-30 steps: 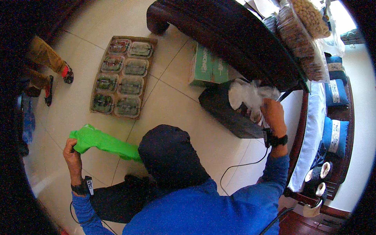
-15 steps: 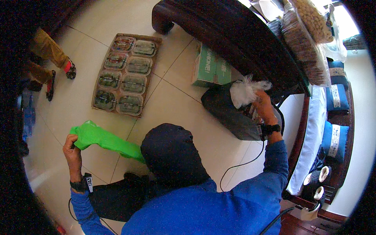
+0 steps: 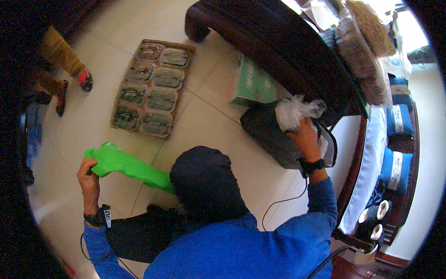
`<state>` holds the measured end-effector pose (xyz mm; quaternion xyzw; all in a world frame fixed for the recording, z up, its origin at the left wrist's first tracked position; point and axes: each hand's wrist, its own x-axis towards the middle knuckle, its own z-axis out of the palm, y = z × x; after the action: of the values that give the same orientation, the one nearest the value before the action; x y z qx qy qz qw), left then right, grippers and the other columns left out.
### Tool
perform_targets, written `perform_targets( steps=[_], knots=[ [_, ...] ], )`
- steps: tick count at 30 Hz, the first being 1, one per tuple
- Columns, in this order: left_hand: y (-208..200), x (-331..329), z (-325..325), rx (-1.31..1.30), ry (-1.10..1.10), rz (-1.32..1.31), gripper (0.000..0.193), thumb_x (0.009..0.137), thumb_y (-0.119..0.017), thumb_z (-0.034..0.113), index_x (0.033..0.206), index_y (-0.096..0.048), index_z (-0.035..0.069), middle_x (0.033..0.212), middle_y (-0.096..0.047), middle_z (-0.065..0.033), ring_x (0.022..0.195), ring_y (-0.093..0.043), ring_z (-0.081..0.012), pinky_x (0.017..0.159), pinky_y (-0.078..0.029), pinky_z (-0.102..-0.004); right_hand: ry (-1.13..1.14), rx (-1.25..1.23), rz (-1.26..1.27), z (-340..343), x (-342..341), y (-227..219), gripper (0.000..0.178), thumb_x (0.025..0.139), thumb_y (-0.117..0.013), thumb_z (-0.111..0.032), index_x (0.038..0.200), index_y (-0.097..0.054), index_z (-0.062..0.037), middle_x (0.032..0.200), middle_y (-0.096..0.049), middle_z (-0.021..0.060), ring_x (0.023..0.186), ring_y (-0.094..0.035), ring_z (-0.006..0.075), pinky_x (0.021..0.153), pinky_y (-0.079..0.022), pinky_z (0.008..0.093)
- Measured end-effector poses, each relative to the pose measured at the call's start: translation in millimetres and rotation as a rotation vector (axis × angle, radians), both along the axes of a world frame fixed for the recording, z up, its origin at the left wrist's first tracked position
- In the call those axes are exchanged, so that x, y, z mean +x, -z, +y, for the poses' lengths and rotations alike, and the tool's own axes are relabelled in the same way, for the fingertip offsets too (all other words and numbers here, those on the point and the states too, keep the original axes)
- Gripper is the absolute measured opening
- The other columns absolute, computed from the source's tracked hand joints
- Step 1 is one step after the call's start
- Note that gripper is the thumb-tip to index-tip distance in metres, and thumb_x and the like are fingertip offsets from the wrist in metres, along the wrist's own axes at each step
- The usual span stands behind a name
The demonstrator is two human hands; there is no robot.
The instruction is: The person packs prepackaged food containers into a black insulated bag and a green reusable bag, then folds a cardboard box. The person handles the containers one by one, places them into the bags, and finally folds the box flaps.
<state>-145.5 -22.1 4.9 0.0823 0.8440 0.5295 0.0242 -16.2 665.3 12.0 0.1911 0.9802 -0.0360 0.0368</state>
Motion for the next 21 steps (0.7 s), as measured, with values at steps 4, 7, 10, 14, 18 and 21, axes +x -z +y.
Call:
perform_targets(
  steps=[4,7,10,14,18,21],
  knots=[
    [-6,-4,-1,-0.152,0.018,0.053,0.018,0.081,-0.065,0.000,0.099,-0.068,-0.002,0.095,-0.066,-0.0140,0.090,-0.064,-0.0273,0.083,-0.050,-0.0341,0.080,-0.060,-0.080,-13,2,-45,0.059,0.077,-0.081,-0.026,0.128,-0.060,-0.0052,0.129,-0.062,0.0206,0.116,-0.061,0.0427,0.094,-0.052,0.0466],
    [-9,-8,1,-0.182,0.017,0.068,0.022,0.078,-0.064,-0.007,0.098,-0.069,-0.001,0.093,-0.066,-0.0134,0.090,-0.065,-0.0270,0.083,-0.050,-0.0334,-0.073,0.068,0.344,-27,-16,-78,0.057,0.079,-0.081,-0.007,0.132,-0.060,-0.0050,0.132,-0.062,0.0159,0.120,-0.061,0.0321,0.101,-0.049,0.0385],
    [-8,-8,4,-0.205,-0.017,0.077,0.024,0.078,-0.065,-0.008,0.099,-0.071,0.000,0.092,-0.067,-0.0121,0.088,-0.065,-0.0262,0.080,-0.051,-0.0330,-0.024,-0.243,0.440,-54,-45,-88,0.045,0.084,-0.074,0.001,0.128,-0.064,-0.0029,0.127,-0.064,0.0089,0.098,-0.062,0.0177,0.087,-0.051,0.0316],
    [-10,-7,9,-0.166,-0.098,0.047,0.019,0.082,-0.067,-0.006,0.099,-0.072,0.000,0.090,-0.068,-0.0105,0.083,-0.066,-0.0230,0.074,-0.051,-0.0325,-0.287,-0.671,0.202,-117,-108,-59,0.036,0.086,-0.070,0.003,0.121,-0.067,-0.0016,0.116,-0.066,0.0057,0.078,-0.056,0.0111,0.072,-0.049,0.0282],
    [-16,-7,12,-0.048,-0.258,0.004,0.011,0.087,-0.069,0.000,0.097,-0.074,0.000,0.087,-0.070,-0.0086,0.078,-0.065,-0.0150,0.070,-0.050,-0.0299,-0.599,-0.910,-0.102,-203,-168,-12,0.038,0.085,-0.076,-0.006,0.121,-0.067,0.0003,0.106,-0.068,0.0090,0.081,-0.061,0.0158,0.073,-0.050,0.0300],
    [-26,-9,14,-0.124,-0.369,-0.021,0.009,0.089,-0.070,0.004,0.096,-0.073,-0.001,0.082,-0.071,-0.0059,0.074,-0.061,-0.0099,0.068,-0.049,-0.0279,-0.892,-1.006,-0.358,-268,-204,12,0.052,0.081,-0.083,-0.017,0.126,-0.065,0.0009,0.100,-0.068,0.0151,0.084,-0.066,0.0224,0.075,-0.053,0.0347]
  ],
)
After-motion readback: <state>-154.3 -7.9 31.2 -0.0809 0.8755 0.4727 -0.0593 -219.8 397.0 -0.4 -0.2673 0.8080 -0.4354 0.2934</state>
